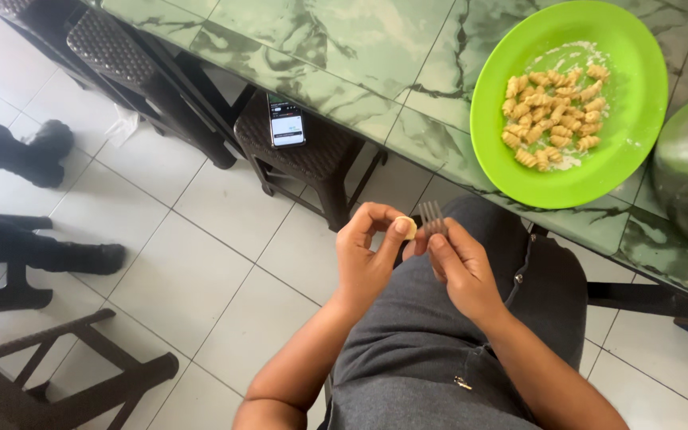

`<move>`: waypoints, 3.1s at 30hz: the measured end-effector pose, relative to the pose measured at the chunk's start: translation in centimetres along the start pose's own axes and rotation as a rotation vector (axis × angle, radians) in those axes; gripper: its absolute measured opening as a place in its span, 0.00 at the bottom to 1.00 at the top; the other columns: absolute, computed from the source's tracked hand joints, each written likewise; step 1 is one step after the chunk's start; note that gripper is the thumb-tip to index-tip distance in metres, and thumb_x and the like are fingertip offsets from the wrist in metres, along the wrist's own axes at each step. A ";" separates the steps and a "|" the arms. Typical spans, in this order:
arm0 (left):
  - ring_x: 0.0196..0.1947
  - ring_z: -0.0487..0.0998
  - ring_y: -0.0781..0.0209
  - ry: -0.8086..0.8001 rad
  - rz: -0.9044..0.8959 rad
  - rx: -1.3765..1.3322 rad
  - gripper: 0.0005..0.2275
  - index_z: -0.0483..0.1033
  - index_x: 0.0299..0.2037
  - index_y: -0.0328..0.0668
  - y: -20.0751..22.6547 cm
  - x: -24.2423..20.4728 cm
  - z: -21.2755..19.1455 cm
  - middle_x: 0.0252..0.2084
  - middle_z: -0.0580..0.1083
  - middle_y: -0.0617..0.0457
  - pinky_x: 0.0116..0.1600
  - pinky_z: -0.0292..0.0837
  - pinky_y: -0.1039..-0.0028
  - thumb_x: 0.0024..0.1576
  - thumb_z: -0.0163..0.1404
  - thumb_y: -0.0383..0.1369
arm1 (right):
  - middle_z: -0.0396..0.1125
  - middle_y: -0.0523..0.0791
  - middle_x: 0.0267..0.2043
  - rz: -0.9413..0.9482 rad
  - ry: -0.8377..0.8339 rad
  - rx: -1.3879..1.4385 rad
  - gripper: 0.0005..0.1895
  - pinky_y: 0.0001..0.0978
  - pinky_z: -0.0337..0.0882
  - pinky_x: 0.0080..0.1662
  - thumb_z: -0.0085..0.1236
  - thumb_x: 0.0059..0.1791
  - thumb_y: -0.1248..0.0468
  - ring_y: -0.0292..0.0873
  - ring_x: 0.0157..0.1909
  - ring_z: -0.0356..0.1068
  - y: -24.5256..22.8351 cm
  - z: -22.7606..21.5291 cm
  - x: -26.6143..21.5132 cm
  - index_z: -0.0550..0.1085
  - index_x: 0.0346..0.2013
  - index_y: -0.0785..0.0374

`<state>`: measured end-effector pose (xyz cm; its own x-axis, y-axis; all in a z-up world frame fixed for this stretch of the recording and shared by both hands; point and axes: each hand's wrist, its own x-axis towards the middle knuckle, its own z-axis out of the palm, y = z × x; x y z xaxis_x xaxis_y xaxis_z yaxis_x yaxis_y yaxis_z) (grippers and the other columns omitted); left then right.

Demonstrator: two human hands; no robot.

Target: The person takes small pieces of dough from a bowl and shapes them into patterned cylinders using a fork before placing them on a plate.

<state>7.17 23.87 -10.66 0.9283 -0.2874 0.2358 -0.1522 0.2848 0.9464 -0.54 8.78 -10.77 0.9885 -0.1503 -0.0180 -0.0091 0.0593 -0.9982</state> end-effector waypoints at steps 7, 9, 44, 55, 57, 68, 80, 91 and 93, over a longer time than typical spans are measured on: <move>0.40 0.74 0.69 0.057 0.010 -0.085 0.03 0.74 0.40 0.33 -0.4 -1.6 1.0 0.50 0.67 0.52 0.45 0.74 0.79 0.63 0.53 0.25 | 0.62 0.38 0.29 0.085 0.003 0.016 0.12 0.20 0.55 0.26 0.42 0.58 0.64 0.27 0.23 0.52 2.0 0.8 -1.7 0.74 0.44 0.66; 0.38 0.74 0.70 0.083 -0.005 -0.085 0.02 0.74 0.41 0.33 -0.5 -2.4 1.4 0.50 0.67 0.51 0.45 0.73 0.79 0.63 0.54 0.25 | 0.58 0.36 0.26 0.119 0.001 0.092 0.12 0.20 0.53 0.26 0.42 0.59 0.62 0.26 0.24 0.50 2.2 1.1 -2.2 0.73 0.45 0.66; 0.49 0.74 0.65 -0.358 -0.068 -0.192 0.06 0.77 0.45 0.34 2.1 -2.8 0.4 0.50 0.72 0.49 0.55 0.73 0.75 0.63 0.54 0.29 | 0.58 0.37 0.20 -0.110 -0.161 -0.087 0.18 0.26 0.55 0.27 0.48 0.59 0.59 0.29 0.22 0.53 1.4 -1.2 -4.8 0.68 0.26 0.63; 0.47 0.76 0.64 -0.243 -0.048 -0.103 0.04 0.79 0.43 0.34 2.2 -0.1 -1.1 0.48 0.73 0.49 0.55 0.74 0.75 0.63 0.52 0.25 | 0.58 0.39 0.15 -0.055 -0.127 -0.194 0.19 0.27 0.53 0.25 0.50 0.56 0.61 0.31 0.18 0.53 0.1 -0.4 -0.4 0.71 0.21 0.65; 0.47 0.76 0.63 -0.218 -0.047 -0.087 0.03 0.80 0.42 0.33 2.3 0.5 -1.3 0.47 0.74 0.48 0.54 0.74 0.75 0.62 0.53 0.24 | 0.60 0.40 0.16 -0.091 -0.162 -0.194 0.20 0.27 0.54 0.26 0.49 0.56 0.61 0.32 0.19 0.55 -0.2 -0.3 0.6 0.71 0.20 0.65; 0.44 0.76 0.63 0.016 0.024 -0.011 0.03 0.81 0.42 0.35 2.6 2.8 -1.9 0.41 0.72 0.52 0.51 0.73 0.75 0.62 0.56 0.25 | 0.64 0.41 0.19 0.021 -0.163 -0.076 0.24 0.26 0.57 0.26 0.43 0.60 0.58 0.32 0.21 0.57 -0.6 1.0 5.0 0.70 0.22 0.66; 0.45 0.76 0.63 0.027 0.023 -0.013 0.03 0.81 0.40 0.34 2.8 6.0 -1.8 0.40 0.73 0.53 0.52 0.73 0.74 0.63 0.55 0.25 | 0.60 0.41 0.17 -0.071 -0.233 -0.337 0.18 0.27 0.56 0.25 0.51 0.55 0.57 0.31 0.20 0.56 -3.3 1.3 8.6 0.77 0.32 0.69; 0.42 0.77 0.66 -0.136 -0.097 -0.141 0.03 0.80 0.40 0.32 3.0 8.9 0.8 0.42 0.72 0.53 0.50 0.75 0.76 0.60 0.56 0.26 | 0.54 0.41 0.17 -0.065 -0.120 -0.329 0.22 0.31 0.54 0.25 0.48 0.57 0.59 0.33 0.20 0.51 -2.5 -1.7 7.2 0.66 0.21 0.68; 0.41 0.77 0.66 -0.163 -0.165 -0.191 0.04 0.80 0.40 0.32 3.1 9.3 1.8 0.43 0.71 0.53 0.48 0.75 0.77 0.59 0.56 0.26 | 0.54 0.41 0.17 -0.007 -0.088 -0.302 0.23 0.31 0.53 0.24 0.47 0.57 0.58 0.34 0.21 0.50 -2.8 -2.7 6.9 0.66 0.20 0.67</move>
<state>14.72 20.47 -5.15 0.8661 -0.4830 0.1288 0.0777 0.3846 0.9198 5.86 4.91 -8.30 0.9978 -0.0632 -0.0191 -0.0337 -0.2395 -0.9703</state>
